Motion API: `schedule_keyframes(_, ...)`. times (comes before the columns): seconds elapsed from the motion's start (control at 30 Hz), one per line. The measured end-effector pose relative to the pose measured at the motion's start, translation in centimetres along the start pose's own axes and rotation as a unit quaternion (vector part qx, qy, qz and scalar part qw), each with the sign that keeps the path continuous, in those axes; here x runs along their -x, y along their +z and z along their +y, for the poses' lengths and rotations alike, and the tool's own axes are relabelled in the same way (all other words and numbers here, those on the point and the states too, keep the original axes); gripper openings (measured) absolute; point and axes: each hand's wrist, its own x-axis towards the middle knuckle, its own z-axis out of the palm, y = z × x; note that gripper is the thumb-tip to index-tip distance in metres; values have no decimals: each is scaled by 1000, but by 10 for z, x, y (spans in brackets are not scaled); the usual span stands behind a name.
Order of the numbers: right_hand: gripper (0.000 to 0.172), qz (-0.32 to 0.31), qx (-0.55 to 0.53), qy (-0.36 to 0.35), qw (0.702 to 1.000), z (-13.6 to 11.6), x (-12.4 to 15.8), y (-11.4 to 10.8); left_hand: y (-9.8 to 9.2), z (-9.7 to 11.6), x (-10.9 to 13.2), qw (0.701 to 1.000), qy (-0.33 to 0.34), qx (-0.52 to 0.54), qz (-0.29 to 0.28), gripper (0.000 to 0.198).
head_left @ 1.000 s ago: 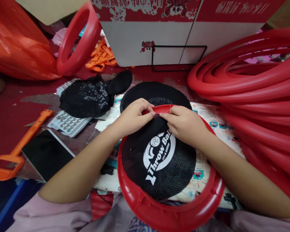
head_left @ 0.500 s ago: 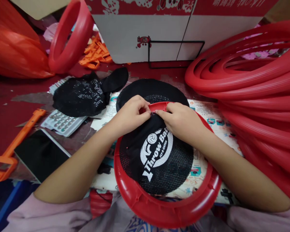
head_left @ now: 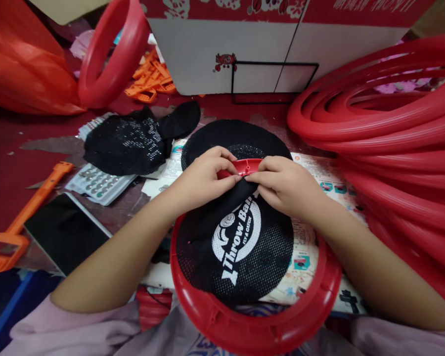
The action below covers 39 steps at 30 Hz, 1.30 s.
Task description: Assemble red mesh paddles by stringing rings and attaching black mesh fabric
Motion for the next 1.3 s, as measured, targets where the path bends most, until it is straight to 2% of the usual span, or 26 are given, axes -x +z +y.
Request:
schedule_keyframes(0.17, 34, 21, 66, 3, 998, 0, 0, 3, 0, -3, -1, 999, -5, 28, 24, 12)
schedule_keyframes(0.37, 34, 23, 121, 4, 992, 2, 1, 7, 4, -3, -2, 1000, 4, -25, 19, 18)
schedule_keyframes(0.63, 33, 21, 145, 14, 989, 2, 0, 11, 6, -4, -3, 998, 7, -55, 36, 13)
schedule_keyframes(0.97, 26, 8, 221, 11, 975, -1, -1, 11, 8, 2, -6, 996, -24, -78, 38, 14)
schedule_keyframes(1.3, 28, 17, 197, 34, 980, 1, -1, 15, 9, -1, -5, 995, -38, -80, 44, 13)
